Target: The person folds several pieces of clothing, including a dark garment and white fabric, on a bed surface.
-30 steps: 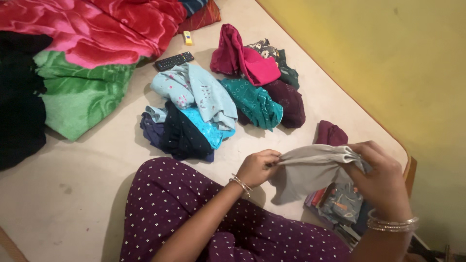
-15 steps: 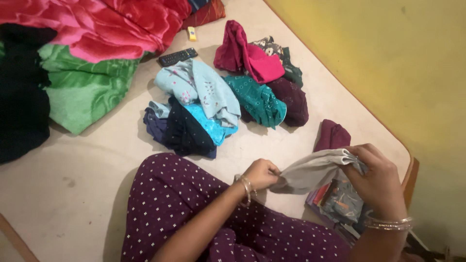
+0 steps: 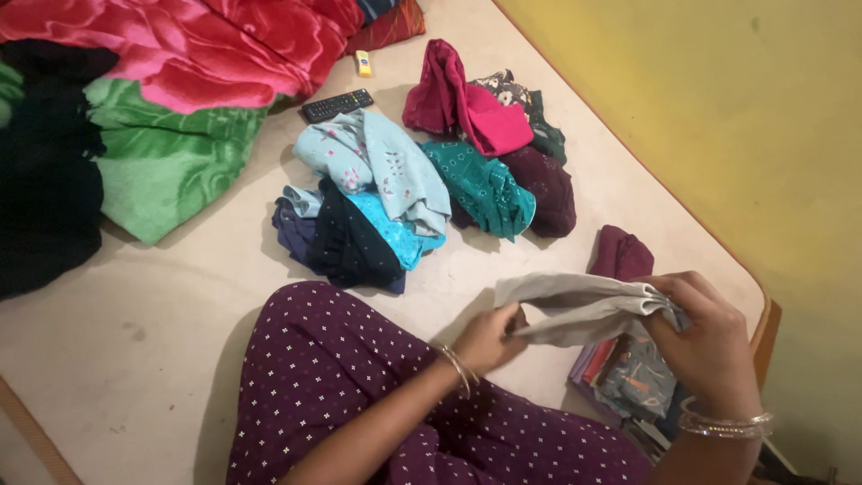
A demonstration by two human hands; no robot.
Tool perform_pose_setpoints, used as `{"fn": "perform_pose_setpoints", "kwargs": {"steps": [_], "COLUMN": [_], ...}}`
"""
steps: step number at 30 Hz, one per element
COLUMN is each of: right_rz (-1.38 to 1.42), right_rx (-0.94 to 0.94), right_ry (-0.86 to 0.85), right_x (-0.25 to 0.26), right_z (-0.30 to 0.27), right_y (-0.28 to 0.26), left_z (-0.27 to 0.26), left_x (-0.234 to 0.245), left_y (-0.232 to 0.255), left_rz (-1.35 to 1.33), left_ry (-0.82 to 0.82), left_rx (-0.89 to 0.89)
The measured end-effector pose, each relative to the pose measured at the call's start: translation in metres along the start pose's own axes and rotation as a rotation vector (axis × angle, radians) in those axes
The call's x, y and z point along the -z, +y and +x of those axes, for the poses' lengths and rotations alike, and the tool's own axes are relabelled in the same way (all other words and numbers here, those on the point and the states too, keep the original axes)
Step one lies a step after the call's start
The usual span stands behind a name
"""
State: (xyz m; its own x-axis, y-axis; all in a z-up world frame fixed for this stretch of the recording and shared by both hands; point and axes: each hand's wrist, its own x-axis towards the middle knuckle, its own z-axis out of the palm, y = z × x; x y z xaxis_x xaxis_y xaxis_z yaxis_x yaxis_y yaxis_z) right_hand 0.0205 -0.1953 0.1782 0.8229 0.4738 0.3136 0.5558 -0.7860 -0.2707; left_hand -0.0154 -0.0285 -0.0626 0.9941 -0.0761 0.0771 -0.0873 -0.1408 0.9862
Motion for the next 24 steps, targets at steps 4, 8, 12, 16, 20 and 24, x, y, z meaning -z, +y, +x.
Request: {"fn": "perform_pose_setpoints", "kwargs": {"steps": [4, 8, 12, 16, 20, 24], "right_rz": [-0.051, -0.021, 0.028, 0.039, 0.014, 0.011], "right_rx": [0.027, 0.009, 0.040, -0.010, 0.013, 0.013], "right_ry": [0.045, 0.052, 0.047, 0.022, 0.023, 0.019], "right_x": [-0.002, 0.002, 0.005, 0.007, 0.008, 0.009], "right_z": [-0.004, -0.009, -0.015, -0.020, -0.023, -0.024], "right_y": [0.011, 0.023, 0.032, 0.033, 0.032, 0.032], "left_z": [-0.018, -0.023, -0.006, 0.012, 0.046, 0.070], "left_x": [-0.030, -0.037, -0.038, -0.026, -0.028, -0.044], "left_y": [-0.006, -0.013, -0.013, -0.013, -0.029, -0.055], "left_rz": [-0.110, -0.055, -0.012, 0.062, 0.106, 0.129], "left_ry": [0.043, 0.046, 0.145, 0.278, 0.217, 0.163], "left_rx": [-0.200, -0.077, 0.019, -0.163, -0.176, -0.226]}}
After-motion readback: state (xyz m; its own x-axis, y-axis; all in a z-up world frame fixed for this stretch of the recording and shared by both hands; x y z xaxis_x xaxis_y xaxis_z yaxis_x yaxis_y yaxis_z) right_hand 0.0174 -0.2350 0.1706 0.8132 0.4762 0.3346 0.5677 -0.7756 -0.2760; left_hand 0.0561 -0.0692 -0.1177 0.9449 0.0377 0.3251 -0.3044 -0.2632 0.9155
